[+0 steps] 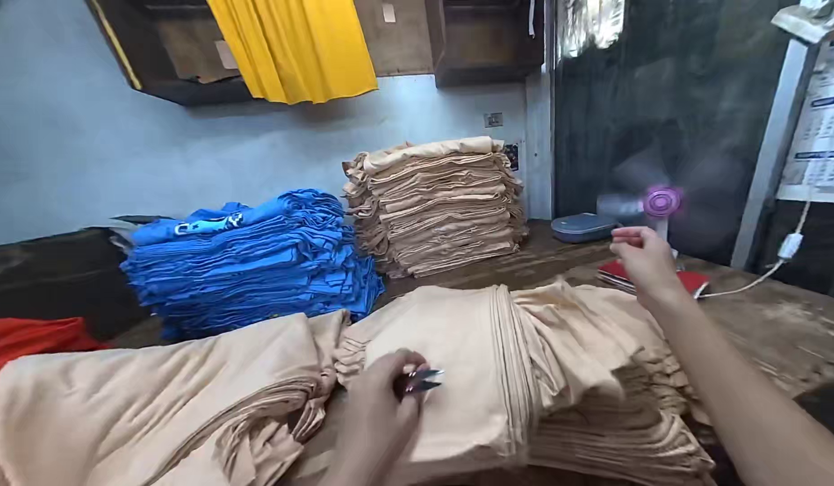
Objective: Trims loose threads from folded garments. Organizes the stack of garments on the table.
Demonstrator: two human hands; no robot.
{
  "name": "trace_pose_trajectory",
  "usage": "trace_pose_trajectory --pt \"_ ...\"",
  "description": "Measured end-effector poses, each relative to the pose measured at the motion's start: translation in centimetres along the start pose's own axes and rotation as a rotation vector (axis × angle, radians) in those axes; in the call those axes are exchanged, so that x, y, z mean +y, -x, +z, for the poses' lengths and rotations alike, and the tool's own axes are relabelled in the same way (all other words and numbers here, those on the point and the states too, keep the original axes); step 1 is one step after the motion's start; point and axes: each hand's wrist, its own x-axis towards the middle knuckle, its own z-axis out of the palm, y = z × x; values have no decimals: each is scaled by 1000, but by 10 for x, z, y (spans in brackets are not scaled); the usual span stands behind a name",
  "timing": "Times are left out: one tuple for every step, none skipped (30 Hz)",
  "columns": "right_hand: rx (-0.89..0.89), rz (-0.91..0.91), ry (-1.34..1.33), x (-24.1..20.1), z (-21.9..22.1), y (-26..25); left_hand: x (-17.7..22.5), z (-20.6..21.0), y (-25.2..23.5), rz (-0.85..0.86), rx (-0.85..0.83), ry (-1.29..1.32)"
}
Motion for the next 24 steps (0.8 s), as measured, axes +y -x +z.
trace_pose_trajectory --pt "-26 -47 -31 -5 -2 27 2 4 14 6 95 0" --pt "-88 -108 -54 -11 -1 59 6 3 23 -13 145 21" --pt "-154 -183 -93 -15 3 92 9 2 29 -31 168 62" --pt "-224 -284 -134 -15 12 125 12 1 34 -40 177 101" --pt "-315 -392 -151 -11 23 159 13 1 36 -36 181 131" --pt "-398 -486 -142 -7 33 191 14 1 39 -28 173 148" --pt "-446 -557 -114 -4 41 221 16 0 42 -19 154 158" --pt "-456 -610 -82 -1 45 244 17 -1 45 -8 123 165" --pt "-426 -638 -75 3 44 262 19 -3 49 4 95 165" --pt "-411 -624 -107 6 38 272 20 -6 53 20 70 167" --pt "-442 -572 -163 8 28 274 21 -9 55 45 50 178" --pt "-525 -511 -193 10 14 272 20 -13 58 78 37 186" --pt "-634 -458 -175 11 0 268 20 -17 60 114 24 184" --pt "-736 -423 -127 11 -11 263 22 -20 62 142 9 173" --pt "-793 -406 -92 10 -18 260 24 -23 64 169 2 159" --pt "-780 -404 -93 7 -18 259 29 -26 64 192 0 147" --pt "-713 -408 -132 2 -13 261 34 -28 64 208 0 141" --pt "-615 -415 -186 -3 -4 264 40 -28 63 215 5 141" --pt "-505 -428 -213 -6 8 268 45 -27 62 215 14 143" --pt "-400 -445 -194 -7 21 271 49 -26 62 212 22 147" --pt "-313 -465 -151 -6 33 275 52 -25 62 208 29 149" --pt "-242 -483 -122 -3 42 279 55 -24 62 207 30 153" --pt "-202 -487 -134 1 46 282 56 -25 63 207 23 156" --pt "-214 -475 -186 3 45 283 55 -26 64 210 14 155"
